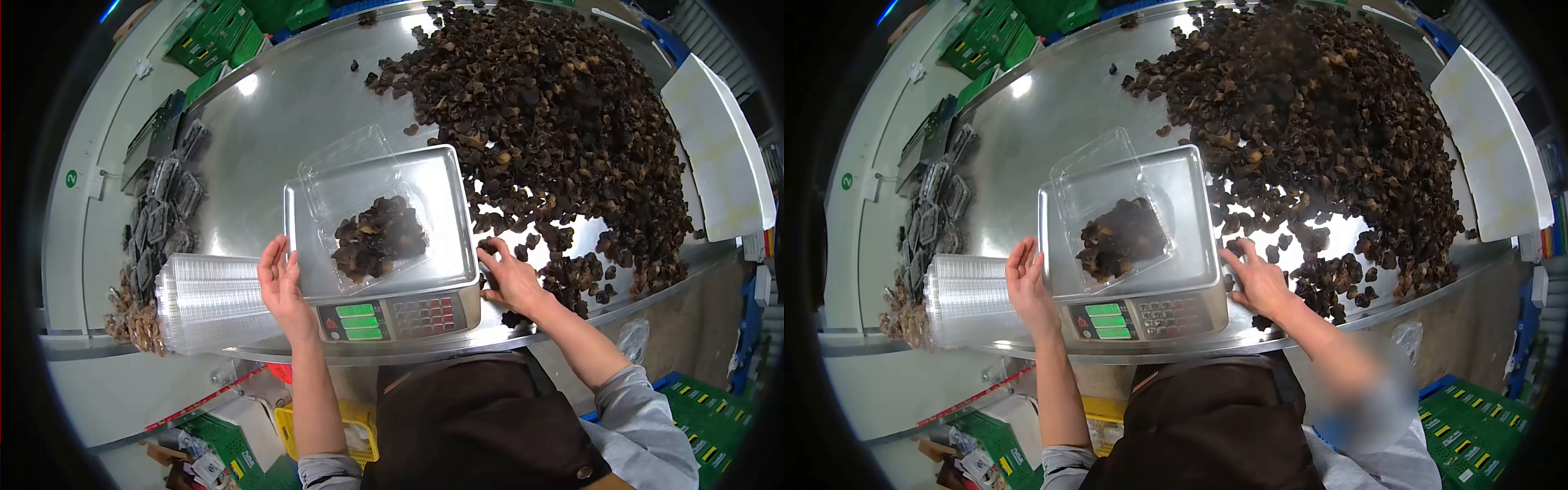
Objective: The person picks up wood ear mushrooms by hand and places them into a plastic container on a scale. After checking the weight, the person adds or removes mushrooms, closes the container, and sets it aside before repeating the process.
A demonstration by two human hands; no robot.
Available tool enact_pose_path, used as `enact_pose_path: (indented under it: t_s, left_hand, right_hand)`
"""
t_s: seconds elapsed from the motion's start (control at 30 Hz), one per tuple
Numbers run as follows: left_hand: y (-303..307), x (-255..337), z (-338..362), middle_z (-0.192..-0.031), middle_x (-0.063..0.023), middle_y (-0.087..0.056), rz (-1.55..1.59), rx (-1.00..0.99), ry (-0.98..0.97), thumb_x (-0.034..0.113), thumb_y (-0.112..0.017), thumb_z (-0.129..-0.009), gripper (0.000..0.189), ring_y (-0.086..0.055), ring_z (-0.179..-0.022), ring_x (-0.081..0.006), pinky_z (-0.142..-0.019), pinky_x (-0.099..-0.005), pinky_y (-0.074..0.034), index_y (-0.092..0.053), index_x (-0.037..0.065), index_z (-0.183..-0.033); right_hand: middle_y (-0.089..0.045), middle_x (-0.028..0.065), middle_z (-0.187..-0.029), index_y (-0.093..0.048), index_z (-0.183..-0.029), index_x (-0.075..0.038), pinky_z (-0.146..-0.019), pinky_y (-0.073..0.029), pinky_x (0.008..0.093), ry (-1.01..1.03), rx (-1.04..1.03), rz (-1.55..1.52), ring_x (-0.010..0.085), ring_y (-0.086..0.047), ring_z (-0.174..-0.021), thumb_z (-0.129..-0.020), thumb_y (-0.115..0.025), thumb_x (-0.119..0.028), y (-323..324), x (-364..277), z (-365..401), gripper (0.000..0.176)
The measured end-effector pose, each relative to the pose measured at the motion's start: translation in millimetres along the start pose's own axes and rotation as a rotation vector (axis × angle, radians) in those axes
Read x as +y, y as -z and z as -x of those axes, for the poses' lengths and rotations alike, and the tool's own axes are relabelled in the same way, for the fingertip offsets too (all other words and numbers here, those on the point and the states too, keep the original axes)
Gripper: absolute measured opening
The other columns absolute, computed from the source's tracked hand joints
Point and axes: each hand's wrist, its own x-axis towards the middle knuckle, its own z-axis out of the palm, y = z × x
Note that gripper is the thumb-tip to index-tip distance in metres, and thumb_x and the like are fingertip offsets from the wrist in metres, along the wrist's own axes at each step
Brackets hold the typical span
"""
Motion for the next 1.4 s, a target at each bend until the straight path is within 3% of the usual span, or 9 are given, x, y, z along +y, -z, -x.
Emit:
enact_pose_path:
  t_s: [0.23,0.47,0.67,0.87,1.0,1.1,1.2,1.27,1.4]
  left_hand:
    - [-34.1,1.6,11.9,-0.132,-0.013,-0.056,-0.379,-0.221,-0.099,0.007,-0.062,-0.089,0.042,-0.051,-0.126,-0.0244,-0.106,-0.0398,-0.04,-0.054,0.0,-0.129]
    - [6.3,3.4,17.1,-0.133,-0.0125,-0.055,-0.392,-0.141,0.073,0.006,-0.06,-0.09,0.041,-0.052,-0.123,-0.0227,-0.104,-0.037,-0.041,-0.054,-0.001,-0.13]
    - [-25.1,10.8,7.7,-0.137,-0.0153,-0.052,-0.294,-0.195,-0.133,0.021,-0.044,-0.099,0.041,-0.047,-0.129,-0.0259,-0.109,-0.0372,-0.034,-0.051,0.0,-0.134]
    - [-37.8,-32.7,7.6,-0.143,-0.0218,-0.045,-0.52,-0.301,-0.226,0.021,-0.039,-0.1,0.046,-0.035,-0.139,-0.0353,-0.115,-0.043,-0.026,-0.043,-0.001,-0.14]
    - [-18.7,-26.3,21.3,-0.135,-0.0169,-0.053,-0.411,-0.086,-0.204,0.031,-0.035,-0.104,0.049,-0.046,-0.131,-0.0281,-0.11,-0.0375,-0.034,-0.043,-0.001,-0.14]
    - [4.4,-22.5,32.5,-0.113,-0.018,-0.064,-0.697,-0.073,0.04,0.034,-0.037,-0.104,0.049,-0.064,-0.099,-0.0247,-0.084,-0.0332,-0.052,-0.045,-0.003,-0.135]
    - [16.5,-14.6,34.6,-0.095,-0.0207,-0.066,-0.563,-0.277,0.554,0.038,-0.037,-0.104,0.051,-0.067,-0.072,-0.0273,-0.061,-0.0324,-0.054,-0.046,-0.005,-0.13]
    - [25.9,-27.6,36.8,-0.083,-0.0218,-0.065,0.221,-0.188,0.728,0.048,-0.034,-0.103,0.059,-0.065,-0.057,-0.0274,-0.047,-0.0302,-0.049,-0.047,-0.005,-0.125]
    - [20.8,-24.4,40.0,-0.085,-0.0232,-0.065,0.272,-0.151,0.684,0.049,-0.034,-0.102,0.058,-0.067,-0.063,-0.0317,-0.048,-0.0317,-0.052,-0.051,-0.004,-0.117]
  right_hand:
    - [-0.057,0.0156,-0.102,-0.063,-0.097,-0.003,-0.075,-0.052,0.0443,0.157,0.24,-0.225,0.0365,-0.063,-0.089,-0.078,-0.063,0.001,-21.4,28.4,-17.4,0.02]
    - [-0.06,0.0106,-0.103,-0.069,-0.104,-0.001,-0.073,-0.055,0.031,0.148,0.52,-0.422,0.0225,-0.065,-0.089,-0.078,-0.063,0.007,44.1,-23.4,2.9,0.028]
    - [-0.06,0.0089,-0.107,-0.069,-0.106,-0.003,-0.073,-0.054,0.03,0.638,0.5,-0.626,0.0216,-0.065,-0.083,-0.081,-0.064,0.0,48.3,-150.8,-67.9,0.026]
    - [-0.059,0.0112,-0.118,-0.062,-0.119,-0.006,-0.073,-0.053,0.0309,0.503,0.259,-0.104,0.0202,-0.064,-0.083,-0.079,-0.062,-0.002,52.9,-165.4,-89.6,0.041]
    - [-0.053,0.0137,-0.129,-0.056,-0.128,-0.005,-0.08,-0.055,0.0333,0.343,0.385,-0.581,0.023,-0.063,-0.098,-0.087,-0.06,-0.014,76.0,-133.0,-115.7,0.043]
    - [-0.056,0.0144,-0.128,-0.051,-0.133,-0.003,-0.096,-0.049,0.0376,0.187,0.567,-0.583,0.024,-0.057,-0.112,-0.094,-0.057,-0.027,41.5,-107.5,-168.6,0.046]
    - [-0.059,0.014,-0.125,-0.047,-0.135,-0.002,-0.108,-0.038,0.0397,0.038,0.216,-1.55,0.0238,-0.051,-0.122,-0.099,-0.05,-0.037,36.8,-101.9,-181.1,0.051]
    - [-0.06,0.0121,-0.124,-0.049,-0.133,-0.001,-0.112,-0.032,0.0385,0.333,0.175,-1.573,0.023,-0.051,-0.122,-0.1,-0.045,-0.037,40.1,-95.0,-167.5,0.048]
    - [-0.063,0.015,-0.11,-0.056,-0.124,-0.002,-0.095,-0.048,0.0405,0.448,0.449,-0.292,0.0254,-0.062,-0.107,-0.089,-0.061,-0.028,53.3,-88.5,-101.6,0.044]
